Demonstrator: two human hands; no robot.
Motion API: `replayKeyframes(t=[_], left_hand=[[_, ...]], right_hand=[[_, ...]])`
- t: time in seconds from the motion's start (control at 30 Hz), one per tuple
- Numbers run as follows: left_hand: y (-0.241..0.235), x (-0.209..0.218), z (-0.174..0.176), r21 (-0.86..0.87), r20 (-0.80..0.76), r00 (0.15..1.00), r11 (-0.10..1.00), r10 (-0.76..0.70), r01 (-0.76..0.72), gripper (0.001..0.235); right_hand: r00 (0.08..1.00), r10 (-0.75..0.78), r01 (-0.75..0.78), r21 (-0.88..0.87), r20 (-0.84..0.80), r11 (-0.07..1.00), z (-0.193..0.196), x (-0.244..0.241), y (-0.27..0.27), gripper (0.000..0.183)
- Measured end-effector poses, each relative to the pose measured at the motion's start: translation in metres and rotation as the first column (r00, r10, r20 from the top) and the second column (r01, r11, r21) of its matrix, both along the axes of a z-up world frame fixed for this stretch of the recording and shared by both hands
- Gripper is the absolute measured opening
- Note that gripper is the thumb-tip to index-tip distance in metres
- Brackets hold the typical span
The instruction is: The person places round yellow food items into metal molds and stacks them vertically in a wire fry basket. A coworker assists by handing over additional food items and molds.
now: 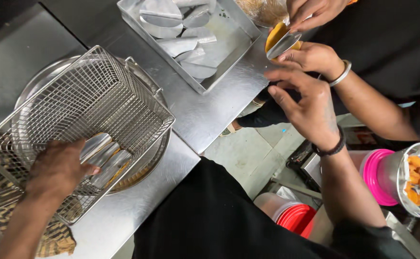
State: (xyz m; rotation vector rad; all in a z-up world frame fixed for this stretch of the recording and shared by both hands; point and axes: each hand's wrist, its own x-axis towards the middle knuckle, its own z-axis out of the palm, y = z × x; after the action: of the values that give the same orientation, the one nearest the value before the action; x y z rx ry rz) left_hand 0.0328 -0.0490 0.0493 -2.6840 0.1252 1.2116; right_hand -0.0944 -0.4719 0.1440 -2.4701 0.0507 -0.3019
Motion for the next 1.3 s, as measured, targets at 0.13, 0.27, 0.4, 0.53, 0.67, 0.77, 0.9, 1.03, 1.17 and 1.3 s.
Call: replayKeyframes(t=[0.13, 0.27, 0.4, 0.53, 0.67, 0.77, 0.9, 1.03, 1.17, 1.3], left_hand=[[0.003, 0.0, -0.007, -0.048, 0.067, 0.998, 0.999, 0.014, -0.011, 0.084], [0.001, -0.002, -0.009, -0.033, 0.046, 0.998, 0.999, 0.03, -0.029, 0.085], [0.0, -0.003, -0.006, -0.045, 0.058, 0.998, 0.999, 0.032, -0.03, 0.086], [-0.001, -0.003, -0.005, -0.049, 0.002, 0.998, 0.996, 0.069, -0.069, 0.085], [0.001, -0.003, -0.003, -0.072, 0.027, 0.997, 0.995, 0.074, -0.071, 0.085], [0.002, -0.003, -0.003, -0.082, 0.035, 0.998, 0.995, 0.057, -0.054, 0.084], [0.005, -0.004, -0.004, -0.091, 0.047, 0.998, 0.995, 0.053, -0.048, 0.084], [0.009, -0.005, -0.007, -0.08, 0.075, 0.996, 0.996, 0.036, -0.03, 0.084], [0.008, -0.004, -0.006, -0.08, 0.086, 0.996, 0.997, 0.018, -0.012, 0.085], [0.01, -0.006, 0.001, -0.211, 0.123, 0.991, 0.977, 0.049, -0.023, 0.066]], right_hand=[[0.996, 0.062, -0.057, 0.073, -0.066, 0.996, -0.019, -0.005, 0.004, 0.025], [0.98, 0.188, -0.182, 0.093, -0.06, 0.979, -0.041, -0.005, 0.021, 0.028], [0.976, 0.214, -0.212, -0.047, 0.049, 0.976, -0.042, -0.006, 0.013, 0.025], [0.973, 0.152, -0.08, -0.359, 0.176, 0.93, -0.006, 0.0, -0.021, 0.021], [0.935, 0.302, -0.239, -0.297, 0.187, 0.924, 0.036, 0.031, -0.049, 0.01], [0.919, 0.387, -0.326, -0.413, 0.072, 0.851, 0.055, 0.051, -0.065, 0.029], [0.876, 0.483, -0.394, -0.587, -0.005, 0.707, 0.054, 0.069, -0.077, 0.028], [0.831, 0.548, -0.363, -0.839, -0.094, 0.406, 0.039, 0.086, -0.086, 0.031], [0.883, 0.444, -0.413, -0.703, -0.153, 0.579, 0.029, 0.098, -0.102, 0.045], [0.835, 0.461, -0.546, -0.553, -0.3, 0.629, 0.021, 0.105, -0.141, 0.052]])
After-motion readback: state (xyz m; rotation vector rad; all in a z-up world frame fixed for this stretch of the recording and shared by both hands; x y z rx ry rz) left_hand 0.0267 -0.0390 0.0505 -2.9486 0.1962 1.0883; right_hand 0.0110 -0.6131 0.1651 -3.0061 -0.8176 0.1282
